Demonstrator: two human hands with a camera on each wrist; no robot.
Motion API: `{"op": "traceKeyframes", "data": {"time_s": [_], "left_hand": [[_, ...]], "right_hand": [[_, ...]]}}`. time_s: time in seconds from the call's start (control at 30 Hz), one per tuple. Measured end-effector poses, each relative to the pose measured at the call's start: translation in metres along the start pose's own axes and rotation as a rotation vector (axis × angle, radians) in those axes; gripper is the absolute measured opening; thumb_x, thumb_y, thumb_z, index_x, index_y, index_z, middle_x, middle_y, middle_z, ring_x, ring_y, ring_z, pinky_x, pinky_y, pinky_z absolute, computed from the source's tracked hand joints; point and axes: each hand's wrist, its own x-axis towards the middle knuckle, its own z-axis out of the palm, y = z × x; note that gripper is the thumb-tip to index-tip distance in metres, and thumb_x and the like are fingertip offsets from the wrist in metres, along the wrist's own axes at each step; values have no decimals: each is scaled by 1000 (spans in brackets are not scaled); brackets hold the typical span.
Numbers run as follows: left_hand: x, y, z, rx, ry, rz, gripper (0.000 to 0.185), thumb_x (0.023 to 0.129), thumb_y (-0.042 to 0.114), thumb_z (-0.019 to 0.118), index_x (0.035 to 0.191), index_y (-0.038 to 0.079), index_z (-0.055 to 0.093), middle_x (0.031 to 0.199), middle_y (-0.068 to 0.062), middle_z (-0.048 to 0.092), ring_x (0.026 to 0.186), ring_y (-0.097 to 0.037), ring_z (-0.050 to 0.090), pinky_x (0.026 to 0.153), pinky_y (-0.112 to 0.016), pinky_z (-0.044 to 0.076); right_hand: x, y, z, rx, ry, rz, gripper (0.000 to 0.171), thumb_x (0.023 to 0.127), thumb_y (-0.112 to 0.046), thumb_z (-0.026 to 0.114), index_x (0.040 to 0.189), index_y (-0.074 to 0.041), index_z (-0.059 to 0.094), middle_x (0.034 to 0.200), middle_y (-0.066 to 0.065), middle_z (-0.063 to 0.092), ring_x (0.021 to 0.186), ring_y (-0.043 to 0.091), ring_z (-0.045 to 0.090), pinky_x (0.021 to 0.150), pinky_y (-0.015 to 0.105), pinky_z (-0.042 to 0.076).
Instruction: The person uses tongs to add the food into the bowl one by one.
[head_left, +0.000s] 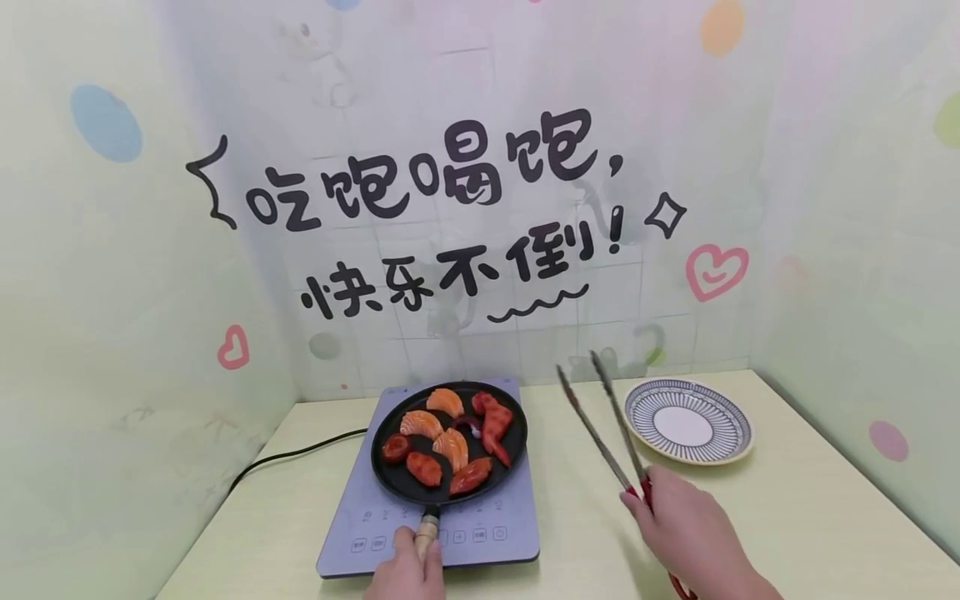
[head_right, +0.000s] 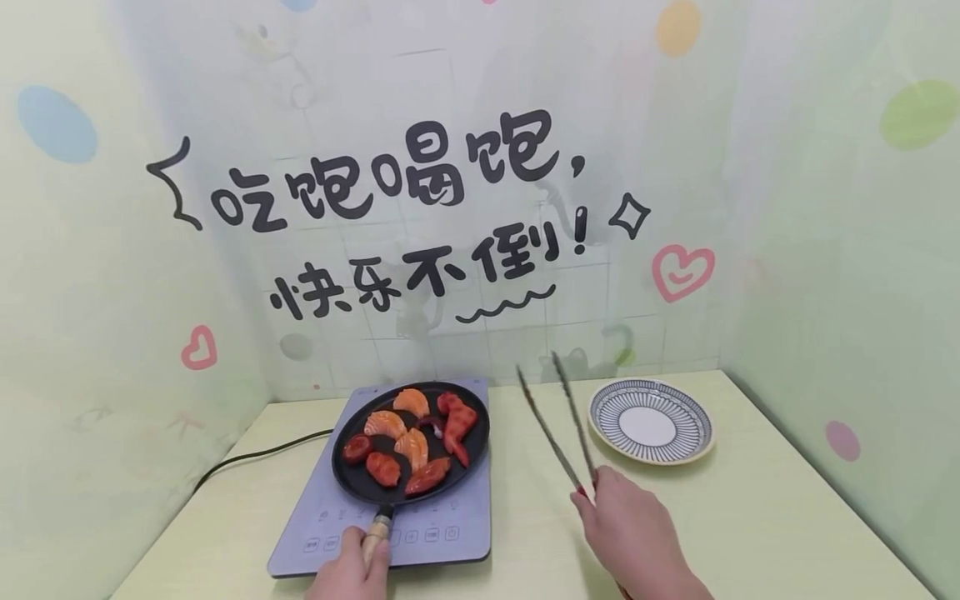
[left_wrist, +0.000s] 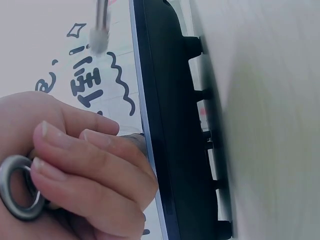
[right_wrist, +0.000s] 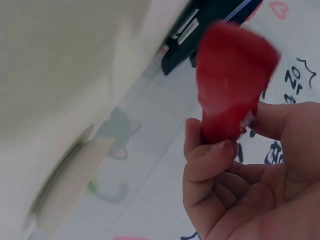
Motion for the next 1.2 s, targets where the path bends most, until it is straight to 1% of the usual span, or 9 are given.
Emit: {"op": "traceKeyframes", "data": {"time_s": [0.07, 0.13, 0.23, 0.33, 0.47, 0.7, 0.87, 1.1, 1.2], "left_hand": [[0, 0, -1, -3, -1, -5, 33, 97, 32, 55, 105, 1, 45, 61, -8, 49, 50, -22, 48, 49, -35, 34], [-1, 1, -1, -3, -2, -5, 33, 97, 32, 55, 105, 2, 45, 61, -8, 49, 50, -22, 48, 49, -35, 33], [-1, 1, -1, -3, -3, -2, 33, 97, 33, 55, 104, 2, 45, 61, -8, 49, 50, -22, 48, 49, -35, 34], [-1, 1, -2, -1, -4, 1, 33, 97, 32, 55, 105, 1, 45, 61, -8, 49, 51, -22, 47, 49, -35, 34], [0, 0, 0, -1, -7, 0, 33, 97, 32, 56, 105, 1, 45, 61, -8, 49, 51, -22, 48, 50, -35, 34], [1, -1, 1, -2, -1, 3, 33, 97, 32, 56, 105, 1, 46, 61, -8, 50, 51, -22, 48, 49, -35, 34], [1, -1, 0, 0, -7, 8, 33, 97, 32, 55, 105, 1, 46, 61, -8, 50, 51, -22, 48, 49, -35, 34], [1, -2, 0, -8, -17, 12, 34, 98, 32, 54, 105, 0, 46, 61, -7, 49, 50, -21, 47, 49, -34, 33], [1, -1, -1, -6, -18, 13, 34, 98, 31, 54, 106, 0, 46, 61, -7, 49, 50, -21, 47, 49, -34, 34]], "right_hand": [[-6, 12, -2, 12, -51, 60, 30, 91, -34, 68, 77, -14, 51, 61, 0, 45, 52, 15, 44, 51, 31, 35], [-12, 23, -5, 12, -82, 100, 31, 92, -35, 66, 76, -13, 51, 56, -1, 47, 50, 15, 46, 52, 31, 37], [-19, 36, -10, 11, -112, 145, 32, 93, -35, 63, 74, -12, 50, 46, -3, 48, 47, 15, 47, 53, 31, 38], [-23, 47, -14, 5, -121, 172, 34, 94, -36, 61, 72, -12, 49, 42, -4, 48, 48, 15, 46, 54, 31, 37], [-24, 59, -15, -9, -119, 192, 37, 94, -35, 61, 69, -12, 48, 49, -2, 48, 51, 16, 44, 53, 31, 33], [-23, 75, -12, -7, -161, 212, 39, 93, -37, 61, 65, -12, 50, 48, -2, 50, 51, 17, 44, 53, 31, 33], [-23, 80, -12, -22, -177, 219, 39, 91, -36, 63, 63, -12, 50, 52, 0, 49, 52, 17, 44, 54, 31, 34], [-24, 83, -13, -56, -187, 202, 40, 88, -38, 66, 63, -12, 50, 55, 1, 47, 53, 17, 44, 54, 32, 34], [-25, 85, -14, -66, -206, 210, 40, 87, -38, 68, 62, -12, 50, 55, 1, 47, 53, 17, 44, 54, 32, 34]]}}
